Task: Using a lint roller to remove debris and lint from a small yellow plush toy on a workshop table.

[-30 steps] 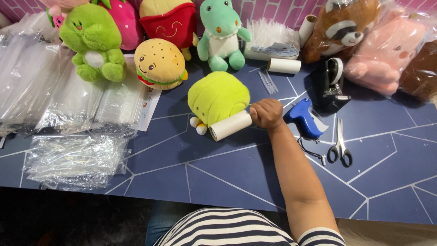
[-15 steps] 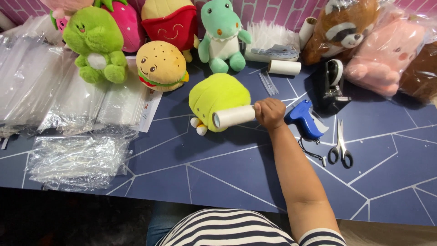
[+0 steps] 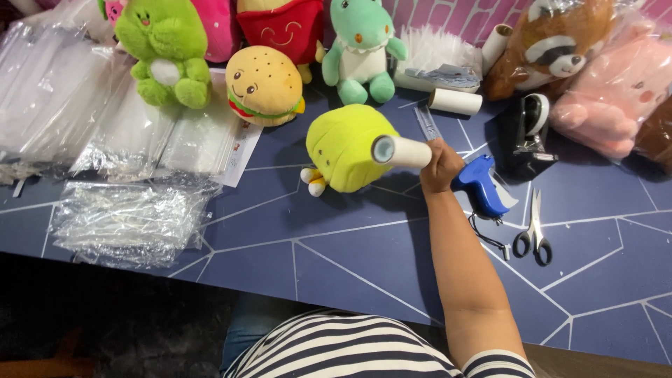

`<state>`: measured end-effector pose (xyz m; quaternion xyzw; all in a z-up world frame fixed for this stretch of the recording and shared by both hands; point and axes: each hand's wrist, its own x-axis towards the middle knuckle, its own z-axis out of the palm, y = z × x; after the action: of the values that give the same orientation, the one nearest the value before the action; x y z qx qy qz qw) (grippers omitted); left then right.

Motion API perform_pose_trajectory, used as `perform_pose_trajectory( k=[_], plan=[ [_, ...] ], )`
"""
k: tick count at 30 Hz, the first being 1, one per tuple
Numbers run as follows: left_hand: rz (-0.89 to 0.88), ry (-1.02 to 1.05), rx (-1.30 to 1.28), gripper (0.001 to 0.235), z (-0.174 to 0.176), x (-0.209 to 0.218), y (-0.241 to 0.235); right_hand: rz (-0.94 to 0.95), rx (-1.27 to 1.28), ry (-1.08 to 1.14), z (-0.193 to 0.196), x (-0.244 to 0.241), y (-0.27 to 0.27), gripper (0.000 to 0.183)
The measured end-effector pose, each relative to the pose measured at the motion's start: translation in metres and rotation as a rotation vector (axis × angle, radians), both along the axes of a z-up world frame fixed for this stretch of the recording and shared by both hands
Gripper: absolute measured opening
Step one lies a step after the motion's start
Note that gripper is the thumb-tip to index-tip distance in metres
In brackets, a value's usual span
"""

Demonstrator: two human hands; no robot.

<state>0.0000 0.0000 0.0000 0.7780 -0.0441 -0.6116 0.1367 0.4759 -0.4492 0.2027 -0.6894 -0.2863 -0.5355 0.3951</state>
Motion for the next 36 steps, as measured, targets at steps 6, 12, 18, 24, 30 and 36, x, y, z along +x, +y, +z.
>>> perform_pose_trajectory(
  k=[6, 12, 18, 24, 30, 36],
  plan=[
    [0.051, 0.008, -0.024, 0.017, 0.263, 0.098, -0.076, 0.091, 0.258, 0.297, -0.016, 0.004, -0.001, 0.053],
    [0.271, -0.62, -0.523, 0.04, 0.384, 0.174, -0.11, 0.115, 0.329, 0.482, 0.002, -0.007, 0.014, 0.058],
    [0.64, -1.306, -0.752, 0.096, 0.303, 0.305, -0.106, 0.159, 0.412, 0.621, 0.004, -0.008, 0.018, 0.06],
    [0.82, -1.091, -0.787, 0.137, 0.26, 0.355, -0.121, 0.263, 0.354, 0.689, 0.012, -0.021, 0.028, 0.071],
    [0.774, -1.063, -0.843, 0.136, 0.261, 0.351, -0.124, 0.161, 0.134, 0.64, 0.014, -0.025, 0.036, 0.071],
    [0.864, -1.009, -1.071, 0.133, 0.237, 0.358, -0.116, 0.098, 0.02, 0.632, -0.005, -0.015, 0.029, 0.065]
  ],
)
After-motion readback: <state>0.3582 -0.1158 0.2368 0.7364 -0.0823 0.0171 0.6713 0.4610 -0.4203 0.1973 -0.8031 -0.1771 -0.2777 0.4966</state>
